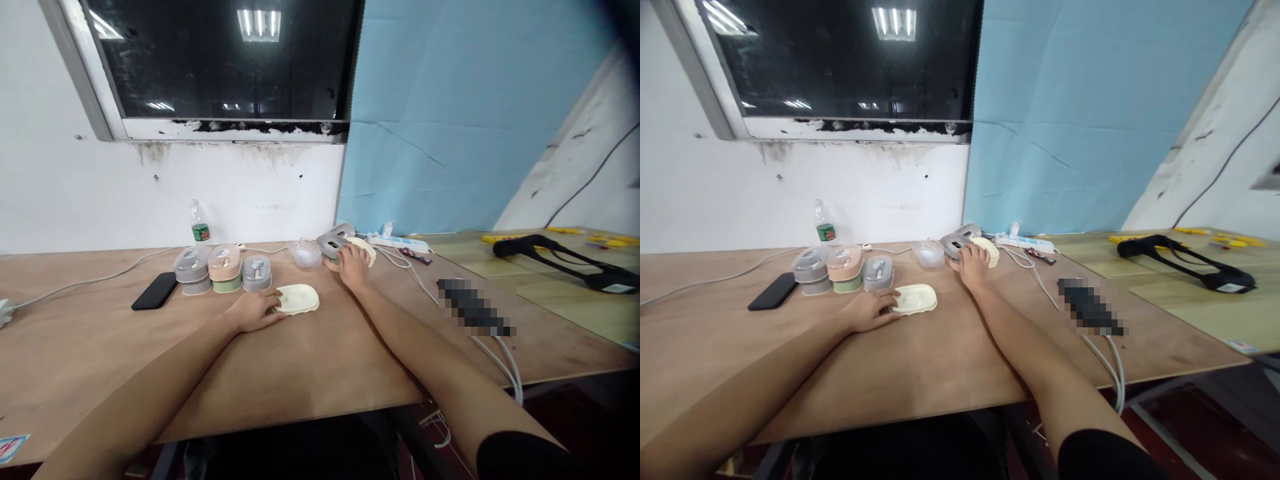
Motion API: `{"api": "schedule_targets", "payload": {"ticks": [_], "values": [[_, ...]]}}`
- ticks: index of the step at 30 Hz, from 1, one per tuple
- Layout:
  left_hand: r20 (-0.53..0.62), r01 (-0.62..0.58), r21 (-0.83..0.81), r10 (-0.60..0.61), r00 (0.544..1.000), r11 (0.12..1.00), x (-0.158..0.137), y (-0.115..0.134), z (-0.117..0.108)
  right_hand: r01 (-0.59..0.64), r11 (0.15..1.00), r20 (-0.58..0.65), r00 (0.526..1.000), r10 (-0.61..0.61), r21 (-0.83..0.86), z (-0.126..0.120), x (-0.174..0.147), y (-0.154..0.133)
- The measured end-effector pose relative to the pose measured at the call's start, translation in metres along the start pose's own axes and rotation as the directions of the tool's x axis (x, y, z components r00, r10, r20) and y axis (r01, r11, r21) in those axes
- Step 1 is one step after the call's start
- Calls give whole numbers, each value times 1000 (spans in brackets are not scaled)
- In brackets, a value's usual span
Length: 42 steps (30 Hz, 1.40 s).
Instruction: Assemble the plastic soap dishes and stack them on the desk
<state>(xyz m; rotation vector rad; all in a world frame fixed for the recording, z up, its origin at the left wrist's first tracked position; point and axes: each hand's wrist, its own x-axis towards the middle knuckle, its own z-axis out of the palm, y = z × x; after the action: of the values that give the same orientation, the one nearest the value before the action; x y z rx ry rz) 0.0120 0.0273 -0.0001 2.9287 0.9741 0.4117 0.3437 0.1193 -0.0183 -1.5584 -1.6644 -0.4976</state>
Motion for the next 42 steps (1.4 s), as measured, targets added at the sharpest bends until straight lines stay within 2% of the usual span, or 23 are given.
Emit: {"api": "schedule_targets", "payload": {"ticks": [4,7,10,13,14,15,16,18,20,23,27,30,33,35,37,39,42], "values": [[-31,33,7,-33,999,999,-1,-1,1,-51,995,-123,990,62,86,-6,1,-1],[-151,68,5,-67,986,998,-1,-2,2,-22,988,-168,985,48,156,-10,-2,-7],[-302,177,-26,-176,937,984,-1,-6,4,197,945,-237,962,-135,260,-14,-10,-22],[-397,274,-89,-286,872,958,-2,-10,6,480,798,-323,869,-375,364,-17,-22,-45],[-411,279,-104,-296,862,955,-2,-11,6,533,745,-327,843,-427,402,-18,-26,-54],[-419,275,-111,-295,859,955,-3,-11,6,547,708,-314,837,-448,446,-18,-30,-63],[-421,271,-113,-293,858,956,-3,-11,6,525,691,-286,851,-441,497,-18,-34,-71],[-424,301,-122,-324,846,946,-3,-7,4,407,682,-211,911,-355,607,-19,-41,-84],[-427,383,-152,-410,806,911,-3,-2,0,260,671,-121,961,-247,695,-20,-43,-91],[-379,471,-179,-502,777,864,-1,5,-4,120,652,4,983,-185,749,-22,-41,-93],[-206,527,-146,-547,811,837,8,5,0,-12,697,165,975,-153,717,-14,-34,-83],[-47,569,-113,-576,816,815,16,2,8,-56,739,323,920,-224,671,3,-31,-72],[-1,601,-92,-604,797,794,22,1,13,-62,764,408,871,-273,643,18,-32,-62],[8,610,-78,-611,791,789,23,0,13,-81,773,432,863,-262,630,22,-32,-60],[2,592,-84,-594,805,802,20,0,12,-70,790,420,873,-247,609,20,-32,-60],[-24,561,-117,-567,824,820,17,-1,11,-16,814,330,919,-217,581,16,-30,-63],[-75,543,-162,-558,826,824,12,-3,9,80,852,111,981,-159,517,12,-23,-64]]}}
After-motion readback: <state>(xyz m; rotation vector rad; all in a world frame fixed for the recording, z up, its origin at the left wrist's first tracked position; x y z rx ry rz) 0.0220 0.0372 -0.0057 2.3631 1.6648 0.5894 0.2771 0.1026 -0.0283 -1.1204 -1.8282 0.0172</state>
